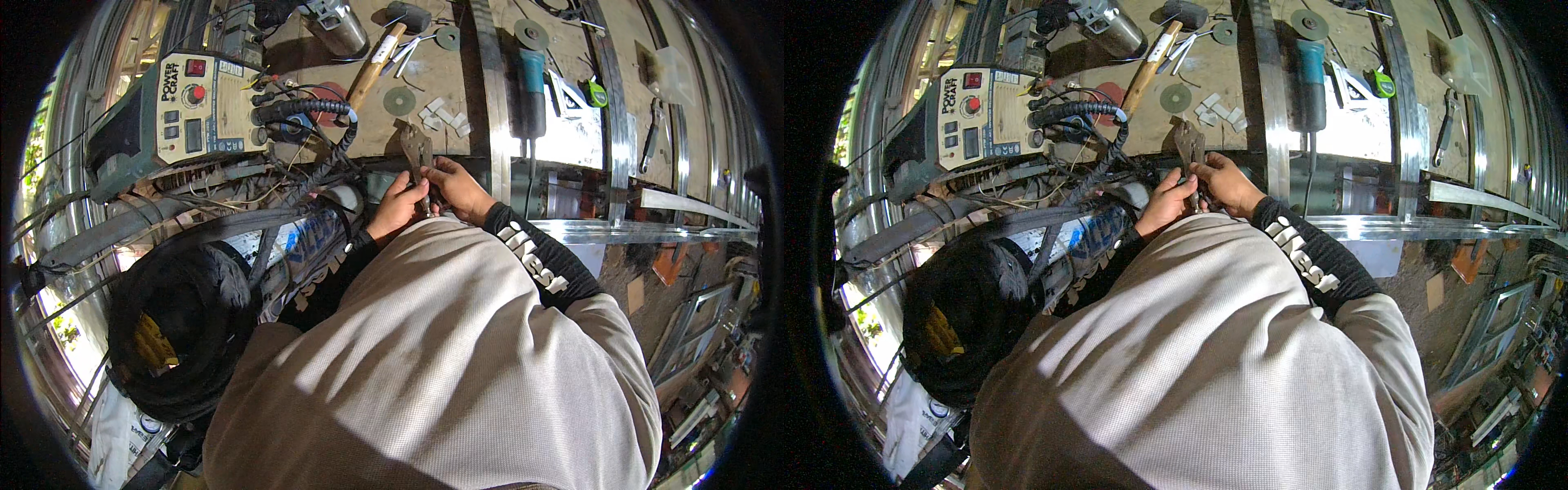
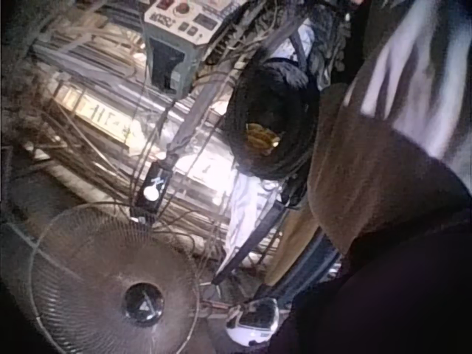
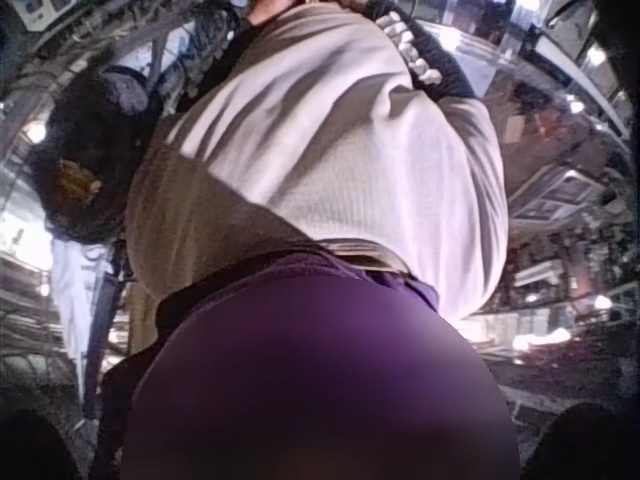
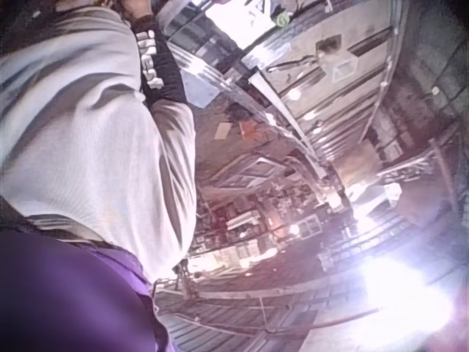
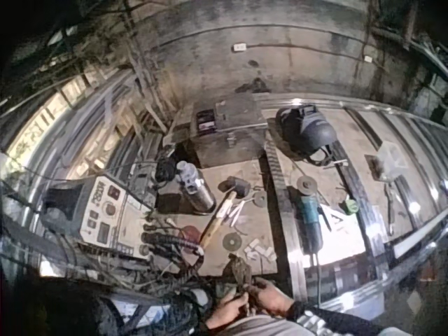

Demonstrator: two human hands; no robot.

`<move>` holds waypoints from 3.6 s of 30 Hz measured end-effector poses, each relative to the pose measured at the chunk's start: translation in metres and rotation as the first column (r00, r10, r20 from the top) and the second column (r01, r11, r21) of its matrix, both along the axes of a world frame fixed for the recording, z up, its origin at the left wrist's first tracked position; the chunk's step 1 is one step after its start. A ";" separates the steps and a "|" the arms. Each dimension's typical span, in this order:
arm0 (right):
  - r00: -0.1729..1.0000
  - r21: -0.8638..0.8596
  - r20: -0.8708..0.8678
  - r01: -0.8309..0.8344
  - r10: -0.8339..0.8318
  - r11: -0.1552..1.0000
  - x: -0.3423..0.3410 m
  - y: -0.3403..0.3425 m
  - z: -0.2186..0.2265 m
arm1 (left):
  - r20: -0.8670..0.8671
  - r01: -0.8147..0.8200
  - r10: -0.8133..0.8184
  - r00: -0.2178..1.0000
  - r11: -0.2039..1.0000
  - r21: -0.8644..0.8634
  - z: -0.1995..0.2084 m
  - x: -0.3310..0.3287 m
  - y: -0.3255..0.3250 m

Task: The person measures and marks metal bars using a tape measure and marker, then uses an angle grinder to cut the bars, producing sparks. They repeatedly measure, mark, and cut sections of the metal frame on a workbench.

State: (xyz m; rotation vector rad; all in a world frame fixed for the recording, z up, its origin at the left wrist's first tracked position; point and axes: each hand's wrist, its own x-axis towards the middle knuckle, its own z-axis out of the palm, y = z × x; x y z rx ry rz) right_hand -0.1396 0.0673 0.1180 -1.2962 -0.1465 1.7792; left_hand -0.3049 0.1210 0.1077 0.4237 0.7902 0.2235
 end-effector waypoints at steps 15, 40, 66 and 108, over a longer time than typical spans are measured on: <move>0.993 -0.041 0.020 -0.120 0.121 0.992 0.013 -0.021 0.005 | -0.034 0.275 -0.274 0.961 0.944 0.182 0.013 0.004 0.004; 0.782 -0.162 0.218 -0.561 0.584 0.812 0.054 -0.010 0.004 | -0.088 0.241 -0.225 0.970 0.913 0.330 0.027 -0.021 0.024; 0.724 0.454 0.663 -0.187 -0.190 0.871 0.045 -0.070 0.032 | -0.043 0.283 -0.354 0.934 0.664 0.692 0.033 0.037 -0.004; 0.210 -0.215 0.935 -0.308 0.287 0.927 0.046 -0.072 0.039 | -0.757 0.804 -0.354 0.550 -0.019 0.594 -0.029 -0.030 0.023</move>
